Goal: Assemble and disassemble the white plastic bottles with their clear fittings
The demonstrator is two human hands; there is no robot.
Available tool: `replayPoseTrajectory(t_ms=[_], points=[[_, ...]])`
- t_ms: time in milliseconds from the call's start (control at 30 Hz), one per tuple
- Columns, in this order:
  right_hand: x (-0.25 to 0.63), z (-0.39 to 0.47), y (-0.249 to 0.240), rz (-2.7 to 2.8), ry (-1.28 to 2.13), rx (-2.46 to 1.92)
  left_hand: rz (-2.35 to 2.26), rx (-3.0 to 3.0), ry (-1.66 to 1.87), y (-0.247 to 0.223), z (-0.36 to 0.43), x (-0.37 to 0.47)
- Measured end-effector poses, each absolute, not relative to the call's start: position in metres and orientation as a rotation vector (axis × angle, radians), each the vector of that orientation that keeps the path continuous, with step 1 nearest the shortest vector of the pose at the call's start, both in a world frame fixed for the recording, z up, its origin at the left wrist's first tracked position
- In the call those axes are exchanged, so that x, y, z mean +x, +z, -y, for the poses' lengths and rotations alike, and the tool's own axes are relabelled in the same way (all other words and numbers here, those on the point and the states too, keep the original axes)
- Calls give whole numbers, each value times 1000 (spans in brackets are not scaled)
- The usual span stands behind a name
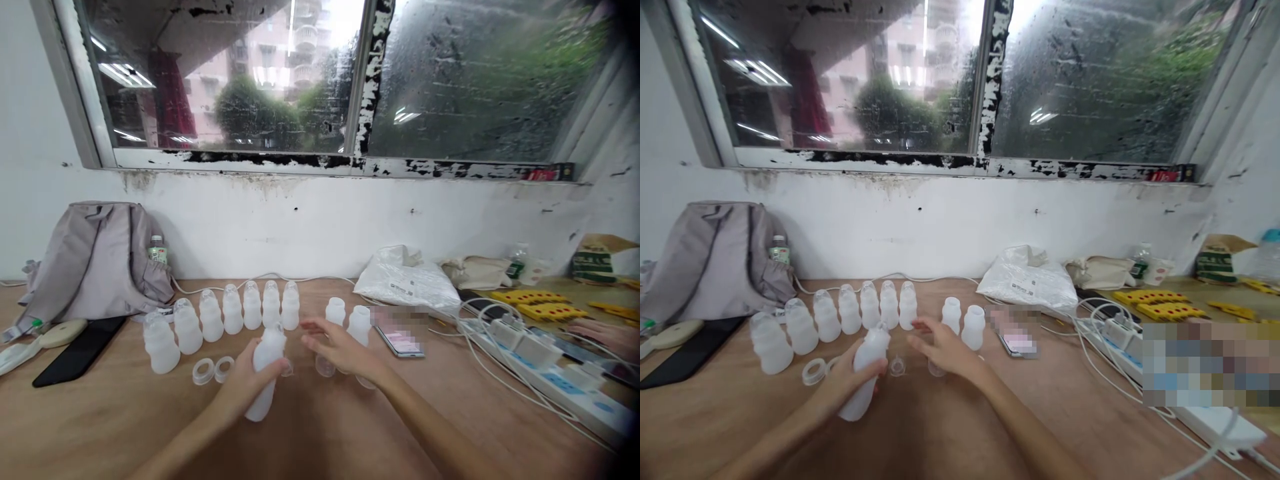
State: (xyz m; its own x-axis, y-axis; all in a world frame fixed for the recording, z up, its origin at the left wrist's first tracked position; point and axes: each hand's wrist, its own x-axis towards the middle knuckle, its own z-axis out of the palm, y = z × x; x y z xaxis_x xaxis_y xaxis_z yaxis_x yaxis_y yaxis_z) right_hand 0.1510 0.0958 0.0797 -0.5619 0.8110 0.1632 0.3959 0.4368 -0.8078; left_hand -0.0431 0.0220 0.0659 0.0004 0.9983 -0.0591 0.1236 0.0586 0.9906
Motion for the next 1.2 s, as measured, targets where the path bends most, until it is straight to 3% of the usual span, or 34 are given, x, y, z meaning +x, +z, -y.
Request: replayPoseTrajectory(t_ms=[133, 333, 733, 933, 1200], points=[[118, -62, 81, 1761, 1524, -719, -1458, 1735, 981, 59, -18, -39], [88, -32, 71, 1214, 1649, -830, -1157, 1203, 814, 63, 5, -24], [94, -21, 81, 1331, 1685, -690, -966, 1010, 772, 77, 17, -20], [97, -13, 84, 1522, 1581, -635, -794, 849, 685, 45, 18, -30], [95, -11, 85, 1584, 1746, -483, -532, 676, 523, 13, 6, -33]])
